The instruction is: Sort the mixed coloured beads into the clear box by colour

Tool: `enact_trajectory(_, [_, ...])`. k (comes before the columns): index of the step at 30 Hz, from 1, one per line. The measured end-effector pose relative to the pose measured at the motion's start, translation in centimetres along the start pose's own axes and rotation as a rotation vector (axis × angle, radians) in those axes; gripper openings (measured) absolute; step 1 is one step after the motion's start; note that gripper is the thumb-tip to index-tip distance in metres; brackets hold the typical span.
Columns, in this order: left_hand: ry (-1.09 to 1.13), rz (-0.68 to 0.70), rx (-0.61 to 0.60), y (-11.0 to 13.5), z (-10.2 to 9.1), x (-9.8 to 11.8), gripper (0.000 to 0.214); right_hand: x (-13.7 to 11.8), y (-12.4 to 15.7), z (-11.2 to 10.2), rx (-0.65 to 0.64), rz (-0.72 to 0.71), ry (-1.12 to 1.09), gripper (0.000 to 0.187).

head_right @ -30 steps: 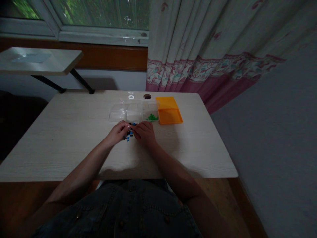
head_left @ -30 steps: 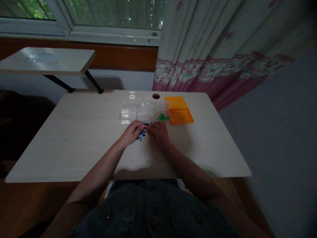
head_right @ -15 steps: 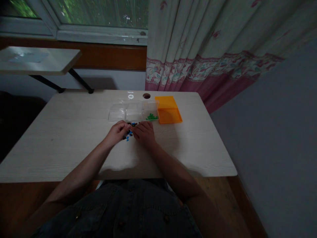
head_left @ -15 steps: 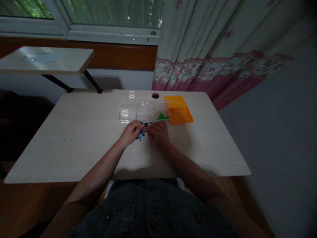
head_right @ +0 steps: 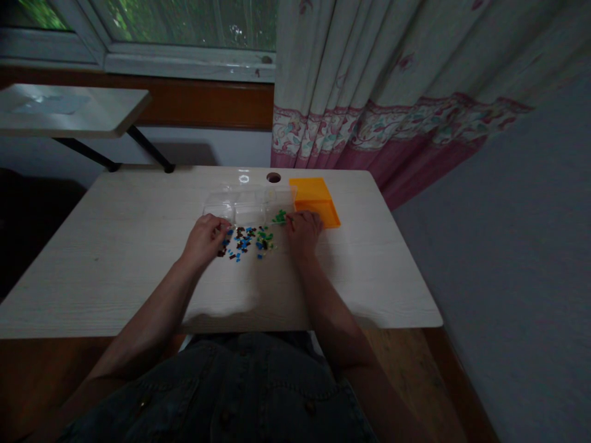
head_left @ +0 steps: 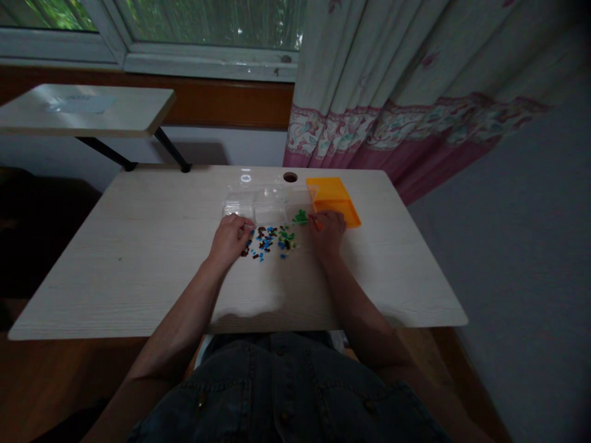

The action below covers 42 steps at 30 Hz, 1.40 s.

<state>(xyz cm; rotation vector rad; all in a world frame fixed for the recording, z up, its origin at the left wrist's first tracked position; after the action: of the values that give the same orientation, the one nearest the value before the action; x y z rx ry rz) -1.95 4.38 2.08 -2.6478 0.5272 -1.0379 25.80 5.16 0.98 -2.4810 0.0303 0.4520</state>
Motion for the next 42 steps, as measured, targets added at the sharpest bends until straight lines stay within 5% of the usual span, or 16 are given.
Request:
enact_trajectory(10, [-0.113, 0.082, -0.166, 0.6, 1.5, 0.7, 0.029, -0.7, 0.4, 0.3, -0.103, 0.011, 0.014, 0.027])
enact_trajectory(27, [-0.212, 0.01, -0.12, 0.4, 0.5, 0.9, 0.025, -1.1, 0.3, -0.3, -0.096, -0.01, -0.022, 0.027])
enact_trajectory(42, [-0.234, 0.048, -0.124, 0.4, 1.5, 0.5, 0.026, -1.2, 0.3, -0.2, -0.083, -0.041, -0.055, 0.027])
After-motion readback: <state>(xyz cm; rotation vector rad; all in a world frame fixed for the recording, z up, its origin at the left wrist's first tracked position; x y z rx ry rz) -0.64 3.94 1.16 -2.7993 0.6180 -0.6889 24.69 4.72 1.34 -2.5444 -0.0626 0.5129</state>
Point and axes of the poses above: each hand's wrist, its own y-axis away from the middle knuckle, its own z-axis out of the palm, x = y × z, the point moved 4 cm from there along -y, towards the middle knuckle, and after that the axes turned 6 degrees about y, right-handed, at the moved point
